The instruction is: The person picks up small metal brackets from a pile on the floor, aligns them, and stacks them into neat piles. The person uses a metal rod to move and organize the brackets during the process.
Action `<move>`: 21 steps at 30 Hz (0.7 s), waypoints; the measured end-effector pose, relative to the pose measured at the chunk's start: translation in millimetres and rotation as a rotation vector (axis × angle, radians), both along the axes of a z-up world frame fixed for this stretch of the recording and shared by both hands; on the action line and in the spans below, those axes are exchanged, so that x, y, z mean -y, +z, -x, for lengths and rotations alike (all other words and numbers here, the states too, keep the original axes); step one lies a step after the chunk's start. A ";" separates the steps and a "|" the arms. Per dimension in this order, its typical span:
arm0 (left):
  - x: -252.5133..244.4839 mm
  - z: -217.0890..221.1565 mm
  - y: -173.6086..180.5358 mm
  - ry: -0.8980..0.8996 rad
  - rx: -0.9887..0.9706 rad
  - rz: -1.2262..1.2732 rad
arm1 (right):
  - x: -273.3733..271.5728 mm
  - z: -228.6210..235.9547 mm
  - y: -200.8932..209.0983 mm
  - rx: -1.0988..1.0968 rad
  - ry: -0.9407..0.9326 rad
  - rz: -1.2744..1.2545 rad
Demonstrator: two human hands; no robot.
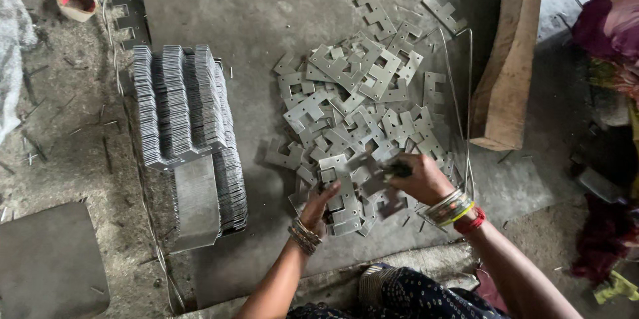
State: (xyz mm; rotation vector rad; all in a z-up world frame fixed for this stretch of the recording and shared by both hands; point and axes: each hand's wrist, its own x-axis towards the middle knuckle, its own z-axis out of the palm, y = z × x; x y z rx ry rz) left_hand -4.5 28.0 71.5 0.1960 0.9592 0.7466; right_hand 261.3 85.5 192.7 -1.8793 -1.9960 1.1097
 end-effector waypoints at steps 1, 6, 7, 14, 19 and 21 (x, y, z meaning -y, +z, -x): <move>1.8 0.0 -4.1 0.017 0.083 -0.032 | -3.1 -0.2 0.8 -0.024 -0.018 0.060; 5.7 -3.5 -13.9 0.050 -0.051 -0.193 | -42.9 -15.7 -22.9 0.361 0.084 -0.327; 7.0 -3.3 -12.2 0.041 -0.066 -0.207 | -50.9 -19.4 -30.9 0.423 0.161 -0.466; 6.9 8.7 3.5 -0.067 0.040 0.035 | -65.9 -39.4 -59.5 0.562 0.437 -0.570; 9.2 0.0 -12.5 0.050 0.040 -0.224 | -79.9 -34.5 -39.3 0.578 0.289 -0.495; 13.0 -3.7 -19.6 0.054 -0.002 -0.240 | -81.5 -29.6 -25.4 0.516 0.129 -0.448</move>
